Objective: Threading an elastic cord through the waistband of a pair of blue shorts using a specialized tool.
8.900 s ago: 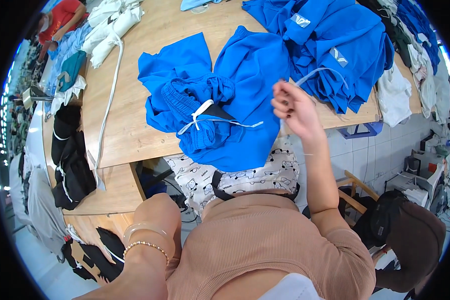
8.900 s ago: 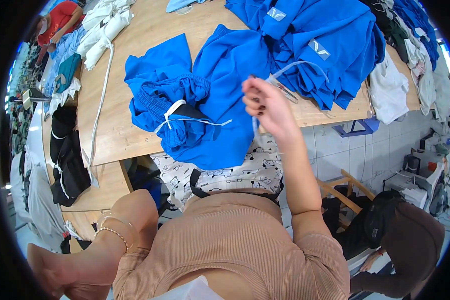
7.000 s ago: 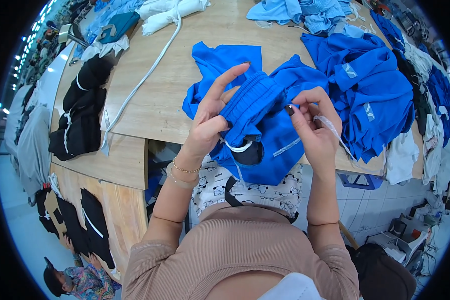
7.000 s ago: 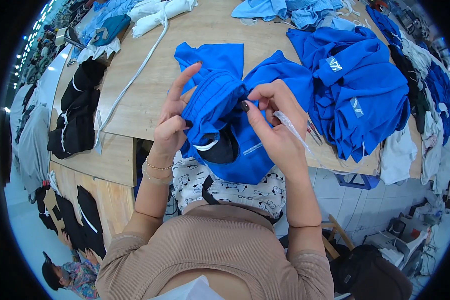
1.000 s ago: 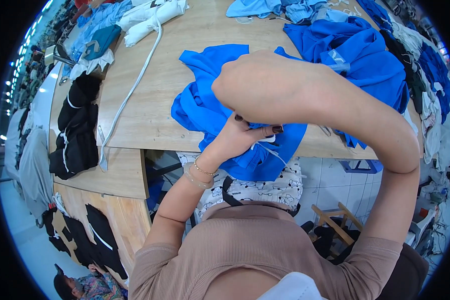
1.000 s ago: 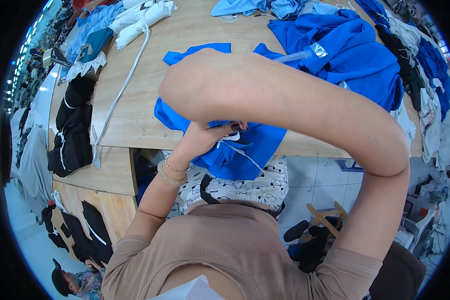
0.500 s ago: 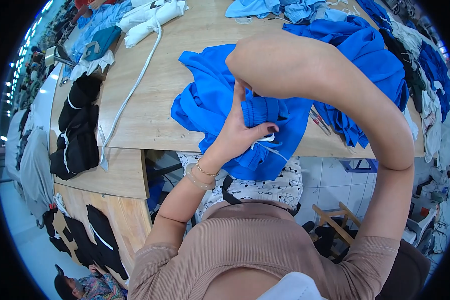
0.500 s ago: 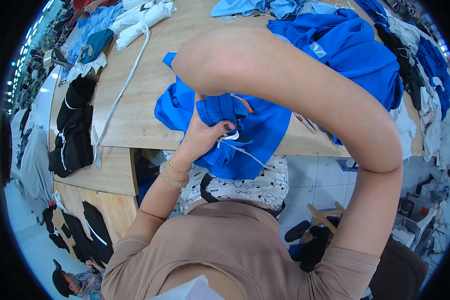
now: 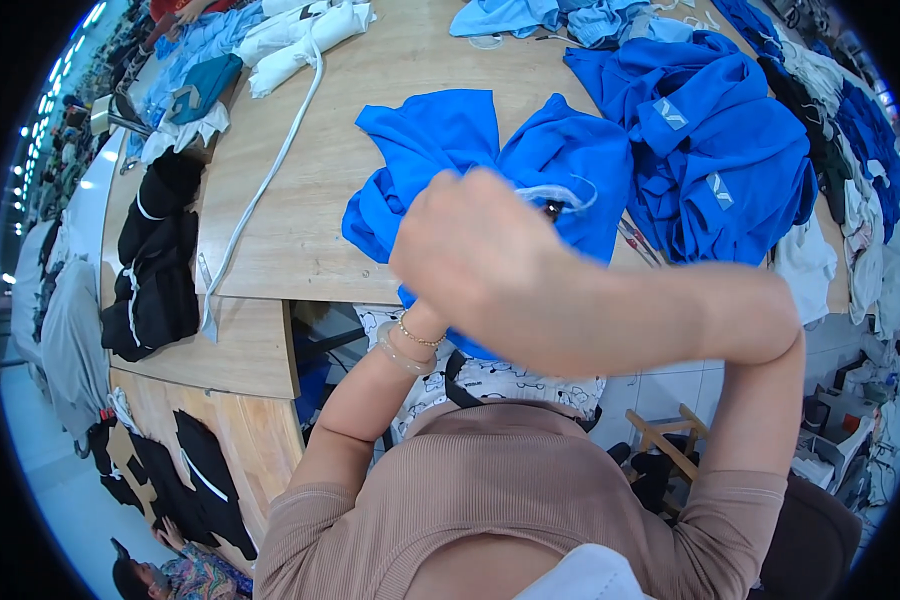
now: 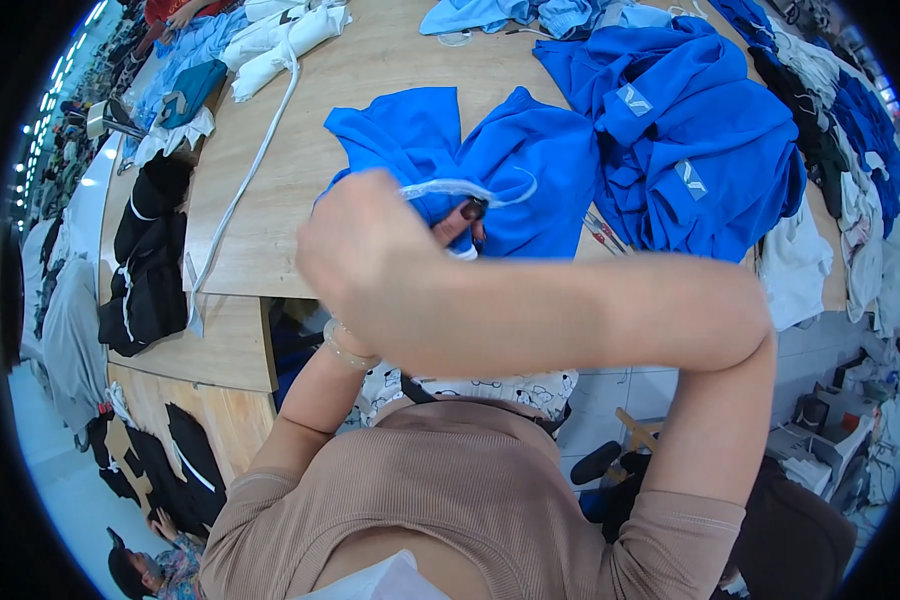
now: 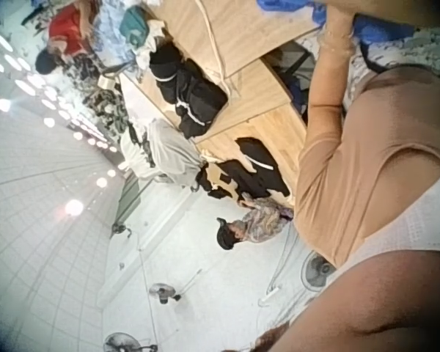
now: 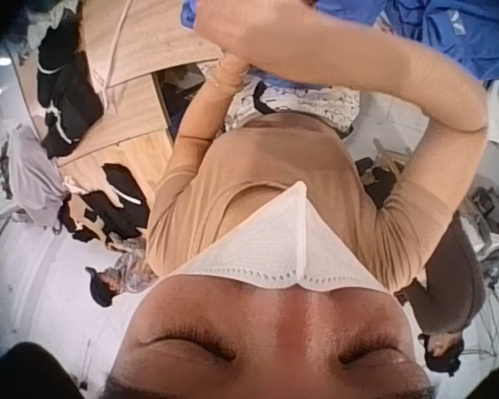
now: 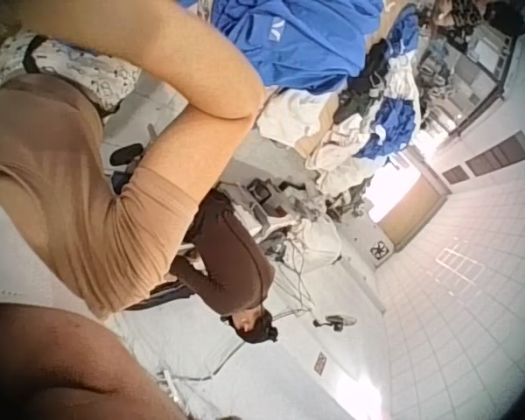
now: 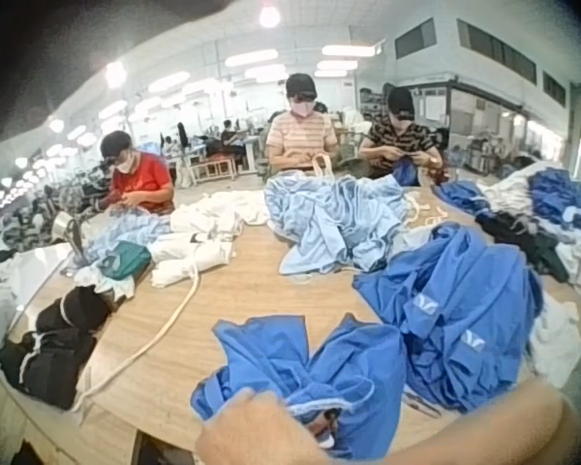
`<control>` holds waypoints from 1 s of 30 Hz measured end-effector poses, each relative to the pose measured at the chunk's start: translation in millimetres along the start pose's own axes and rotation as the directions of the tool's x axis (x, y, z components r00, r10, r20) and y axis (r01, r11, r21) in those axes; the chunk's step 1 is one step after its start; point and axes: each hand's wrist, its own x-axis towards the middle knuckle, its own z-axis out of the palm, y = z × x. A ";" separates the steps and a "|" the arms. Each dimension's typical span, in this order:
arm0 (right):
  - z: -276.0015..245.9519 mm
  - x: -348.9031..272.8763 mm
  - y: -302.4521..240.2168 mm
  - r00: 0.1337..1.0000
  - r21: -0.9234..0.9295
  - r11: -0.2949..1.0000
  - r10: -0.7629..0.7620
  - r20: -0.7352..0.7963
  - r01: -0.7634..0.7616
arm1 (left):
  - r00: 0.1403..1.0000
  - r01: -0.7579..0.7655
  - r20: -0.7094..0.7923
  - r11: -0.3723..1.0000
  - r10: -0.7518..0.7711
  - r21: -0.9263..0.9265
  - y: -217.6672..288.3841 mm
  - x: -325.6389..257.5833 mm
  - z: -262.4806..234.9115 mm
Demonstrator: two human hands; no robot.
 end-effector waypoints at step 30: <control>117.0 -43.1 30.4 0.632 0.934 -0.256 0.773 0.044 0.248 | 0.919 -0.391 -0.104 0.914 0.381 -0.108 -26.0 -3.8 8.6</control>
